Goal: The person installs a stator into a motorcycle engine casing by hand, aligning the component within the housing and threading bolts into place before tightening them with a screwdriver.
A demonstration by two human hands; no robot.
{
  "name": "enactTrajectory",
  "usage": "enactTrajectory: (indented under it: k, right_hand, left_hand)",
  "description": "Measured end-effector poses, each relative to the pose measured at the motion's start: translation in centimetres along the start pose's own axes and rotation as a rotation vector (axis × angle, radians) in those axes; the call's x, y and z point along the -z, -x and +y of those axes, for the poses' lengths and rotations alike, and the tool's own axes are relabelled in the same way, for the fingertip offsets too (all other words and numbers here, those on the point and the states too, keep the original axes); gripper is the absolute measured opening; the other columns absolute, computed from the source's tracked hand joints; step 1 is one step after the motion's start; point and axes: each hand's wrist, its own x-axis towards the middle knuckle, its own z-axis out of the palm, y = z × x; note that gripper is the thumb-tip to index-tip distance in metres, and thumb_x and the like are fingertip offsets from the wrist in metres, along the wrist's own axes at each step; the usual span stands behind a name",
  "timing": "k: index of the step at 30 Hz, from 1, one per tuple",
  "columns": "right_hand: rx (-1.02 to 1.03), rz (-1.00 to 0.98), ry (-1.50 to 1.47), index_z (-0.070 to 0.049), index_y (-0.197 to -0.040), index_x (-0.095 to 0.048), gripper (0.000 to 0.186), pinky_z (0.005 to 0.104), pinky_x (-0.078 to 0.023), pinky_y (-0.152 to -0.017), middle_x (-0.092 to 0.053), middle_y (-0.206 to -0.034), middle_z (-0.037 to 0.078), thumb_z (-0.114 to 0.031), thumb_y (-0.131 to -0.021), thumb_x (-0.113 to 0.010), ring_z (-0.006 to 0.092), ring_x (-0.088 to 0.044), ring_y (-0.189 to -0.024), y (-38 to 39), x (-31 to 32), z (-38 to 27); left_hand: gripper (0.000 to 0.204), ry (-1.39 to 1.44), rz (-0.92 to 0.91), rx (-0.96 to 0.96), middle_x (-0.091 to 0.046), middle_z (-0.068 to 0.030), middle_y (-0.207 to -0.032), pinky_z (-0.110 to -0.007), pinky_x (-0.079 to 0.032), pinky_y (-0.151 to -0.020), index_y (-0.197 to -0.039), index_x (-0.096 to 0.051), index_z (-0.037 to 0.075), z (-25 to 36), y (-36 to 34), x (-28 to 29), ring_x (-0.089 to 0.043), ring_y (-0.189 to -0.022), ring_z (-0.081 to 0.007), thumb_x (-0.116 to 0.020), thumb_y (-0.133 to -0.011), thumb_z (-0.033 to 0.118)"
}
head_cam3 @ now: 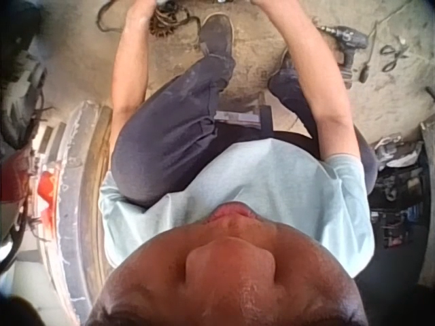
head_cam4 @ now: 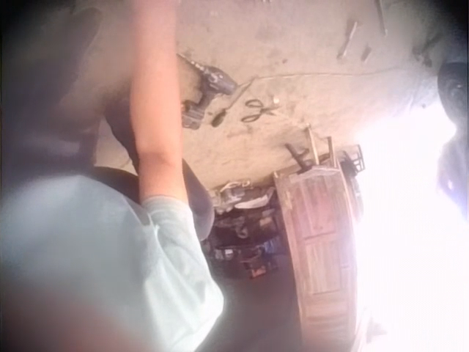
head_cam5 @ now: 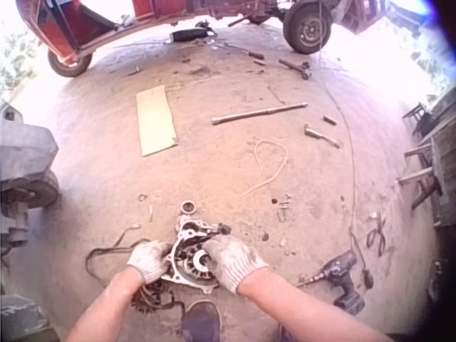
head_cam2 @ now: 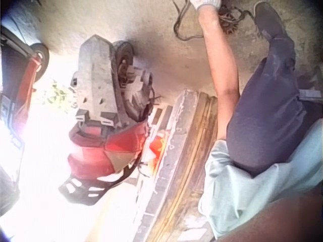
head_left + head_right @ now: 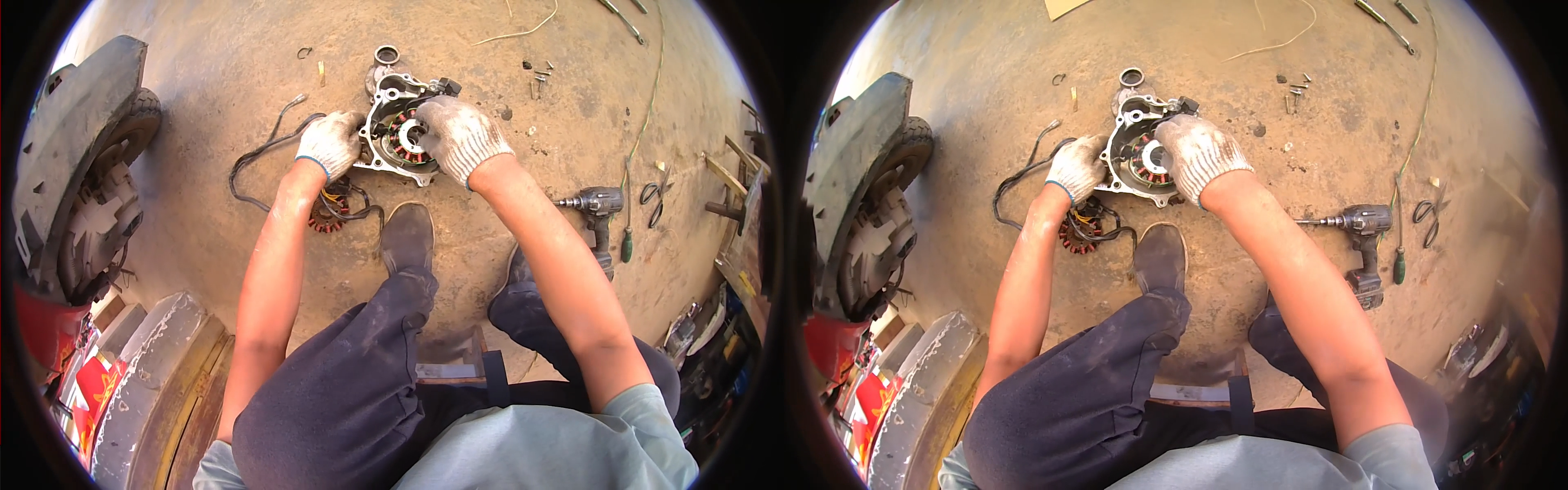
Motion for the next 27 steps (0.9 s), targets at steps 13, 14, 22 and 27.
enactTrajectory:
  k: [13, 14, 22, 27]
  right_hand:
    - [0.07, -0.077, 0.003, -0.005, -0.109, -0.074, 0.019, 0.0478, -0.06, -0.093, -0.073, -0.111, 0.019, -0.006, -0.094, -0.061, 0.0373, -0.072, -0.108, 0.8, -0.9, -0.8]
    - [0.052, -0.02, -0.008, -0.005, -0.108, -0.074, 0.019, 0.0477, -0.06, -0.093, -0.073, -0.111, 0.018, -0.006, -0.094, -0.061, 0.0374, -0.072, -0.108, 0.7, -1.0, -0.5]
    - [0.031, 0.025, -0.012, -0.004, -0.103, -0.074, 0.016, 0.0474, -0.057, -0.092, -0.074, -0.104, 0.016, -0.005, -0.086, -0.073, 0.0378, -0.07, -0.102, 0.6, 0.4, -1.1]
    - [0.161, 0.156, 0.017, -0.008, -0.105, -0.075, 0.018, 0.0481, -0.057, -0.089, -0.073, -0.105, 0.013, -0.012, -0.087, -0.073, 0.0363, -0.07, -0.101, 0.7, 4.6, -1.3]
  left_hand:
    - [0.039, 0.067, -0.099, 0.022, -0.074, -0.0251, -0.116, -0.049, -0.056, -0.097, -0.123, -0.074, 0.006, 0.4, -0.7, 0.5, -0.07, -0.113, -0.0422, -0.068, -0.085, 0.01]
    - [0.04, 0.11, -0.12, 0.061, -0.075, -0.0258, -0.116, -0.05, -0.057, -0.095, -0.123, -0.075, 0.006, 0.3, -0.7, 0.7, -0.071, -0.112, -0.0424, -0.067, -0.084, 0.009]
    - [0.039, 0.119, -0.083, 0.083, -0.075, -0.0237, -0.117, -0.05, -0.057, -0.094, -0.123, -0.073, 0.006, 0.4, -0.5, 0.4, -0.071, -0.112, -0.043, -0.059, -0.087, 0.004]
    - [0.038, 0.128, -0.088, 0.104, -0.076, -0.0232, -0.116, -0.05, -0.057, -0.094, -0.123, -0.073, 0.006, 0.2, -0.7, 0.1, -0.072, -0.111, -0.043, -0.058, -0.088, 0.004]
